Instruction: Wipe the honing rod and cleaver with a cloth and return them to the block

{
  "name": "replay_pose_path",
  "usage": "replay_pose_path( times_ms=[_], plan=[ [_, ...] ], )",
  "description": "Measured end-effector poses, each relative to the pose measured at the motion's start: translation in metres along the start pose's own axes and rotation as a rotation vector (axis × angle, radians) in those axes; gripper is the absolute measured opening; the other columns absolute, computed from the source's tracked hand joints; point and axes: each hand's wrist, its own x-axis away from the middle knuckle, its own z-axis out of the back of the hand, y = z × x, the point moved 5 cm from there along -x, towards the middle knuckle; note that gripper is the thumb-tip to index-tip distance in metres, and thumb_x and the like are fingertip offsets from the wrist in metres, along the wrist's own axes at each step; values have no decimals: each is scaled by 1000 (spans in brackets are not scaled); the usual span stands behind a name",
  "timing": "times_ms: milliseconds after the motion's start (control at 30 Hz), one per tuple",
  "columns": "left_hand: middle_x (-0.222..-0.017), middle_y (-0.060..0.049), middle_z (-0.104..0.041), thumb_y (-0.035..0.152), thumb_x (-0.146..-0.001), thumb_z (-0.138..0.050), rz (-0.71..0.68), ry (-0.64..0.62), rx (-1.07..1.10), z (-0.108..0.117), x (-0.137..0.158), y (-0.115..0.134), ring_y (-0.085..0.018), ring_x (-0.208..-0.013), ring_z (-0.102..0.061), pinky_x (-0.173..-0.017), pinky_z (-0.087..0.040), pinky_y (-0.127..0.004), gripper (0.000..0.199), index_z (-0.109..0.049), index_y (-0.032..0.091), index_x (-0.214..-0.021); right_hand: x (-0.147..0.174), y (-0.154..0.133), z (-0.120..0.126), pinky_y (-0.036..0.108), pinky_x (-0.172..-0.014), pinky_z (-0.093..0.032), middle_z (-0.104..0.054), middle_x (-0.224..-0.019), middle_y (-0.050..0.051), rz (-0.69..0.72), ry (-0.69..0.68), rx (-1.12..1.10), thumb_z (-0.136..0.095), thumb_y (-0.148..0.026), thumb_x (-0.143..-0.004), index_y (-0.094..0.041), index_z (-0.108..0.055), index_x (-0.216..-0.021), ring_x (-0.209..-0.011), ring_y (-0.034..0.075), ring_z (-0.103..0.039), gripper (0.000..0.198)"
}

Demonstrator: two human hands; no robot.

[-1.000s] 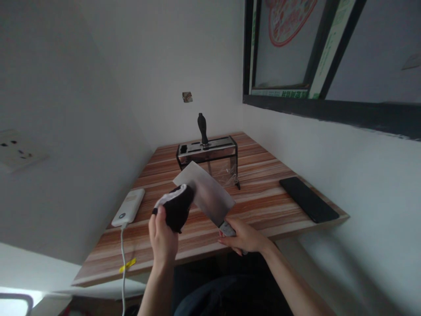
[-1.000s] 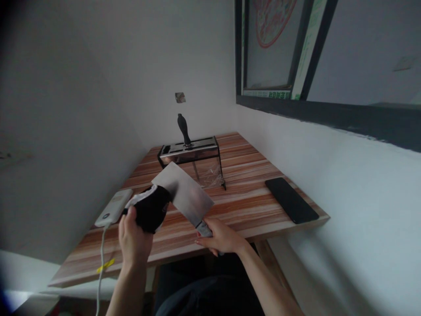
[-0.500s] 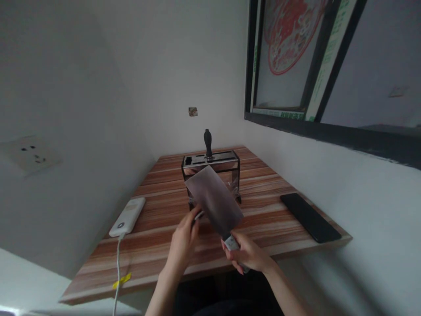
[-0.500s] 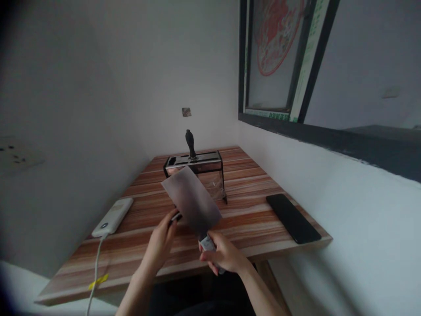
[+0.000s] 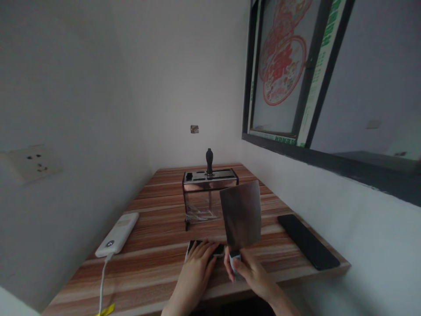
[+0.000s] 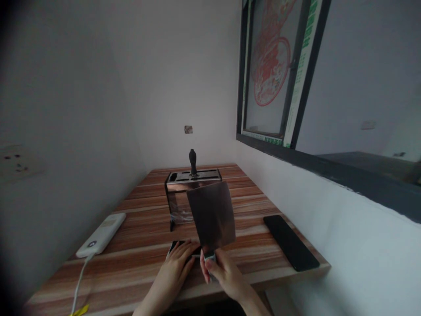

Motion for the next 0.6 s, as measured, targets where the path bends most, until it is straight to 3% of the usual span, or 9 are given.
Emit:
replay_pose_path(
  times_ms=[133, 267, 500, 600],
  plan=[
    [-138, -4, -57, 25, -93, -48, -21, -34, -17, -3, -1, 2, -25, -132, -47, -113, -32, -54, 41, -54, 29, -134, 3, -25, 30, 30, -61, -41, -52, -68, 2, -7, 117, 219, -52, -66, -83, -18, -57, -87, -60, 15, -50, 48],
    [-142, -4, -51, 28, -91, -51, -35, -116, -69, -5, -3, 6, -28, -135, -43, -113, -29, -57, 44, -52, 30, -135, 5, -65, 70, 29, -59, -42, -53, -65, 2, 39, 326, 467, -52, -65, -83, -18, -60, -90, -60, 16, -51, 48],
    [-154, -8, -33, 47, -85, -61, -162, -293, -22, -4, -8, 17, -34, -142, -27, -112, -22, -64, 67, -36, 36, -145, -11, -145, 135, 26, -47, -40, -52, -52, -2, 108, 517, 727, -53, -67, -81, -21, -50, -71, -46, 14, -50, 47],
    [-153, -7, -36, 43, -87, -59, -187, -180, 39, 14, -17, 14, -32, -140, -32, -113, -25, -60, 60, -39, 36, -143, -22, -174, 159, 26, -46, -39, -53, -50, -1, 100, 527, 913, -50, -68, -81, -21, -48, -66, -44, 14, -51, 49]
  ],
)
